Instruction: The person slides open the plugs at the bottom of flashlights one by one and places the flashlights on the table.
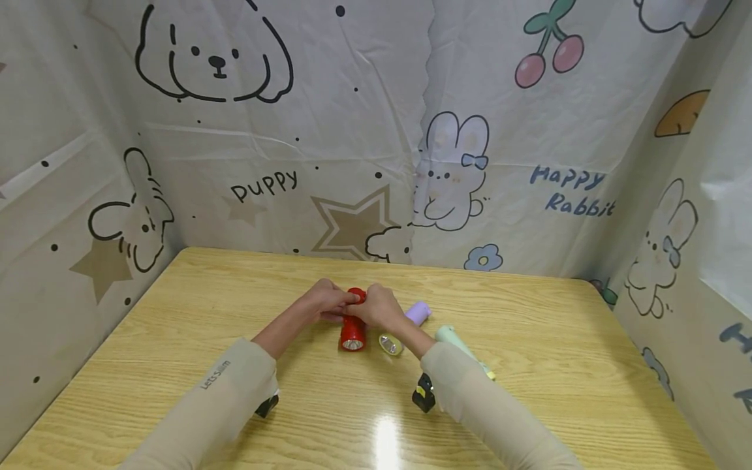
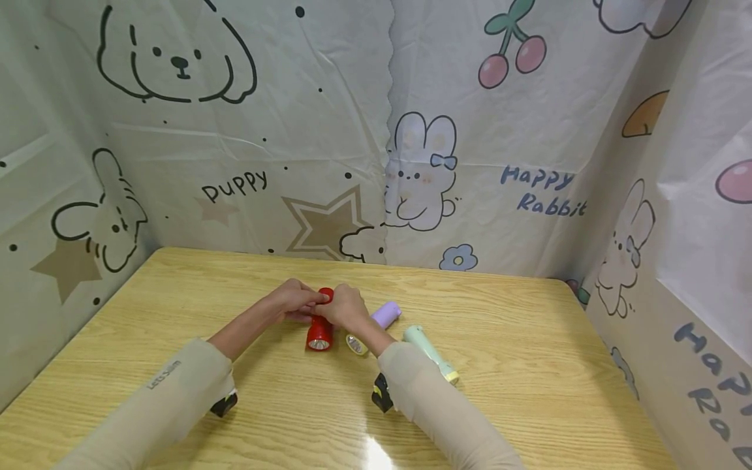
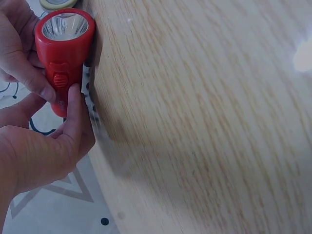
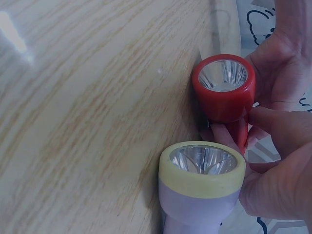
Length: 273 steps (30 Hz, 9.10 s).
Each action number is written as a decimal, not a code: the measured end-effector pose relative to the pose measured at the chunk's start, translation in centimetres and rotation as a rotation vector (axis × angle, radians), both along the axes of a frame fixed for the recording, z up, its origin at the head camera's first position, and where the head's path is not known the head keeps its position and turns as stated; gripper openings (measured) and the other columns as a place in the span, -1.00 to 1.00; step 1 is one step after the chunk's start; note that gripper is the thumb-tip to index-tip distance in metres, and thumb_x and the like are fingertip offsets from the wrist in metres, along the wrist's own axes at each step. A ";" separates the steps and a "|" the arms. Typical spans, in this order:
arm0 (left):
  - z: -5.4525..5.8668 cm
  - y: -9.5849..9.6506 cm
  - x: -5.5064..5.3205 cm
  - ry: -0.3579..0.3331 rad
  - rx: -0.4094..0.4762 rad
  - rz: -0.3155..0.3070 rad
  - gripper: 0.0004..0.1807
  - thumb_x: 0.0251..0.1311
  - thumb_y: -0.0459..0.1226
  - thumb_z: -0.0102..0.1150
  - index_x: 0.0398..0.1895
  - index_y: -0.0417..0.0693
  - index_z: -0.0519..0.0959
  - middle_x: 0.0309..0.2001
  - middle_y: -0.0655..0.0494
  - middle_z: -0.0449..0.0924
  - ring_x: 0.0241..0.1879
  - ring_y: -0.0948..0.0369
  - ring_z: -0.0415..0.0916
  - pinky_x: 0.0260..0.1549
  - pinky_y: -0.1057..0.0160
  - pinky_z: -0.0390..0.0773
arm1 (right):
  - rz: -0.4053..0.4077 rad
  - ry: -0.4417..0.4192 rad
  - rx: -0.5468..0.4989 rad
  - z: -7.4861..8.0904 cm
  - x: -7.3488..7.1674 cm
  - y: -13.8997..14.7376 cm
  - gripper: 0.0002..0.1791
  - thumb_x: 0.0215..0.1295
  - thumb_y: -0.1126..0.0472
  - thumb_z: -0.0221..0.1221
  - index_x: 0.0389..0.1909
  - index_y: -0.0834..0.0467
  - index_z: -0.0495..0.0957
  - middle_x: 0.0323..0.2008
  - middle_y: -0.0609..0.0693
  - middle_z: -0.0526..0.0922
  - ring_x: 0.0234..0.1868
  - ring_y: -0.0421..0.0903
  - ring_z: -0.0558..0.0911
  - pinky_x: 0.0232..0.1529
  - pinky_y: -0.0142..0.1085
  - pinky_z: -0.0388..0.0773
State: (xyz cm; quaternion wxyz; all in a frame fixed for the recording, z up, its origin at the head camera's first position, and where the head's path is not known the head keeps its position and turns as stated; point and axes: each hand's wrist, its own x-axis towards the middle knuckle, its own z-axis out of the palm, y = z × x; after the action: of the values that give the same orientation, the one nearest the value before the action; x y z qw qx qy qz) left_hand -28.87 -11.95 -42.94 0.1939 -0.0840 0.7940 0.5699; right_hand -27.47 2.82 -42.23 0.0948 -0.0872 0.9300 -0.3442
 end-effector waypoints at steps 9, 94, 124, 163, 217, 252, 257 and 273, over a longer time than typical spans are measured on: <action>0.1 0.1 0.1 0.002 0.003 0.004 -0.80 0.30 -0.29 0.28 -0.43 -0.26 0.60 -0.54 0.06 0.61 -0.57 0.29 0.58 -0.41 0.24 0.71 | -0.005 0.011 0.040 -0.1 -0.2 0.1 -0.54 0.17 0.01 0.42 -0.70 0.11 0.40 -0.76 -0.06 0.43 -0.79 -0.20 0.40 -0.78 -0.47 0.25; 0.4 0.3 0.3 0.005 -0.029 0.011 -0.74 0.31 -0.31 0.21 -0.16 -0.43 0.55 -0.34 -0.13 0.63 -0.46 0.16 0.63 -0.33 0.18 0.72 | 0.004 -0.042 0.019 2.4 -0.1 1.6 -0.64 0.24 0.05 0.38 -0.41 0.32 0.63 -0.54 0.19 0.69 -0.49 0.05 0.70 -0.70 -0.45 0.31; 0.1 0.5 0.3 0.008 -0.048 0.028 -0.68 0.28 -0.28 0.29 -0.12 -0.43 0.52 -0.21 -0.19 0.65 -0.37 0.10 0.67 -0.31 0.16 0.72 | -0.039 0.006 0.006 3.2 0.2 5.2 -0.64 0.24 0.06 0.38 -0.50 0.29 0.61 -0.52 0.16 0.69 -0.54 0.00 0.71 -0.62 -0.38 0.53; -0.1 0.5 0.2 0.041 -0.052 0.018 -0.66 0.27 -0.31 0.29 -0.10 -0.46 0.50 -0.17 -0.24 0.65 -0.34 0.07 0.67 -0.34 0.17 0.72 | -0.133 -0.043 0.070 3.5 1.1 8.1 -0.65 0.22 0.04 0.39 -0.50 0.26 0.62 -0.53 0.09 0.61 -0.47 0.07 0.74 -0.40 -0.19 0.71; 0.1 0.5 0.2 0.023 -0.044 0.017 -0.64 0.27 -0.30 0.29 -0.07 -0.46 0.47 -0.14 -0.25 0.64 -0.31 0.06 0.67 -0.36 0.18 0.72 | -0.169 -0.061 0.199 2.1 0.4 8.9 -0.53 0.10 0.00 0.46 -0.64 0.17 0.41 -0.66 0.12 0.59 -0.71 -0.06 0.56 -0.76 -0.43 0.29; 0.1 0.4 0.0 0.019 -0.047 0.010 -0.65 0.29 -0.31 0.26 -0.05 -0.46 0.50 -0.17 -0.23 0.65 -0.34 0.09 0.67 -0.34 0.17 0.72 | -0.087 -0.102 0.217 1.7 -0.2 7.4 -0.61 0.03 0.14 0.49 -0.41 0.30 0.50 -0.52 0.13 0.61 -0.54 0.02 0.69 -0.47 -0.24 0.69; 0.1 0.4 0.1 0.011 -0.037 0.015 -0.65 0.28 -0.30 0.28 -0.06 -0.46 0.49 -0.14 -0.24 0.65 -0.30 0.06 0.67 -0.32 0.16 0.72 | -0.077 -0.115 0.164 1.6 -0.1 7.2 -0.62 0.03 0.22 0.47 -0.32 0.36 0.50 -0.51 0.15 0.59 -0.53 0.03 0.69 -0.47 -0.24 0.70; 0.0 0.4 0.1 0.010 -0.062 0.024 -0.65 0.28 -0.28 0.29 -0.08 -0.44 0.49 -0.12 -0.24 0.65 -0.28 0.05 0.67 -0.38 0.22 0.71 | -0.067 -0.152 0.115 1.8 0.3 6.5 -0.66 0.06 0.32 0.44 -0.34 0.38 0.45 -0.42 0.19 0.56 -0.55 0.01 0.66 -0.56 -0.30 0.68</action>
State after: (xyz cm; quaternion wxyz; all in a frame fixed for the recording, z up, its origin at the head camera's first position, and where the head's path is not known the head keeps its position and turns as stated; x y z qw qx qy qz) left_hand -28.77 -11.56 -42.93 0.1806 -0.0967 0.8111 0.5478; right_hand -27.19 9.32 -40.44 0.1582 -0.0242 0.9408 -0.2987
